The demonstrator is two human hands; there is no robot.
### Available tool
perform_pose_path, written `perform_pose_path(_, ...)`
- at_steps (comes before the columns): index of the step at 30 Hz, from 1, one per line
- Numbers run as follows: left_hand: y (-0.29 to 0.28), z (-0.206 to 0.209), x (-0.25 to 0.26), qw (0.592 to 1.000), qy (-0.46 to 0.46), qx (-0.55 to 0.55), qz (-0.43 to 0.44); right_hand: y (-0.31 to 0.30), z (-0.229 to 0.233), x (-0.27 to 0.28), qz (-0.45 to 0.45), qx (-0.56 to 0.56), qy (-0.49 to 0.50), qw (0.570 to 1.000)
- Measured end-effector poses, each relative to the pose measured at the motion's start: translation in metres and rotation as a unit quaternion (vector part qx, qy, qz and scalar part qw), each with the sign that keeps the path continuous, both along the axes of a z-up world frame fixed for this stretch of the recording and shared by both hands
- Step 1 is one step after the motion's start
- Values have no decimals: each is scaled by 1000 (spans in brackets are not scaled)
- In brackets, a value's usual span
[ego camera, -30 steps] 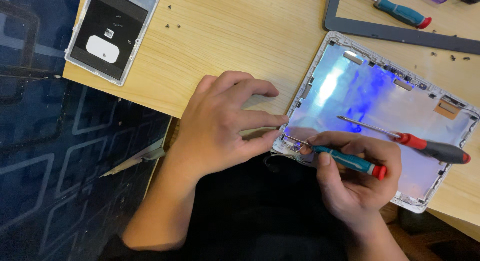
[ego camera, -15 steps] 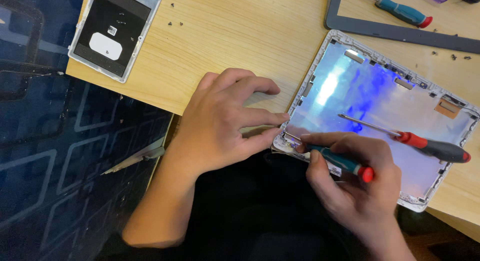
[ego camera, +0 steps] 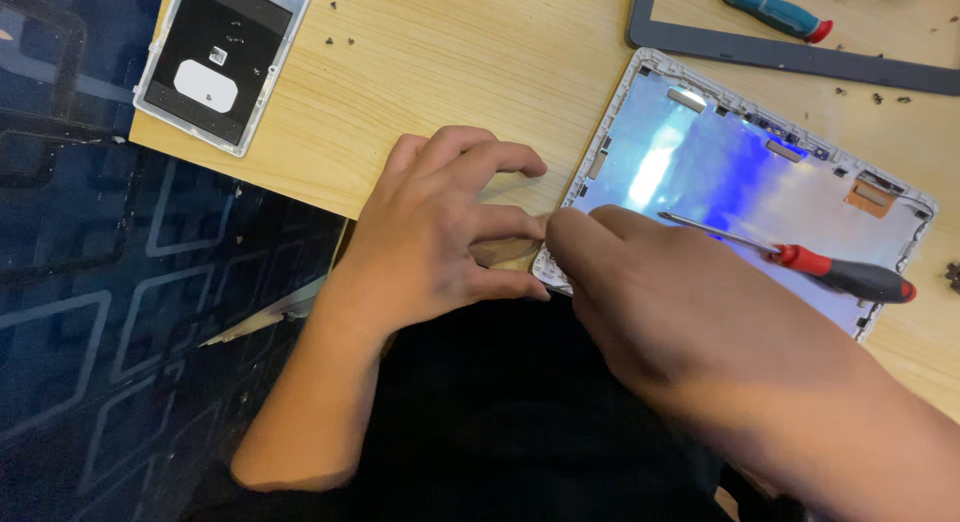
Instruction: The person uses a screwdriver to remove screws from the back panel of a disassembled laptop. They then use a prying tool to carefully lift and detach the back cover, exposing internal components and cables. The person continues to unscrew and remove parts from the laptop frame.
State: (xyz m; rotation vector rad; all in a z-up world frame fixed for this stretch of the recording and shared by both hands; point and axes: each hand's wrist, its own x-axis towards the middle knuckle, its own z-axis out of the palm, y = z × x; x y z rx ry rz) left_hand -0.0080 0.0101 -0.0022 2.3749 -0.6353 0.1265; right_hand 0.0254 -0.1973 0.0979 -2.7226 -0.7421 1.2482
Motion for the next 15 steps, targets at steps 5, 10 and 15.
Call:
perform_pose_path(5, -3, -1, 0, 1000, 11, 9, 4, -20, -14, -10, 2, 111, -34, 993)
perform_pose_path(10, -6, -2, -1, 1000, 20, 22, 2, -50, -39, -38, -67, 285, -92, 952)
perform_pose_path(15, -7, -6, -3, 999, -24, 21, 20, -61, -94, -80, -93, 404, -267, 870)
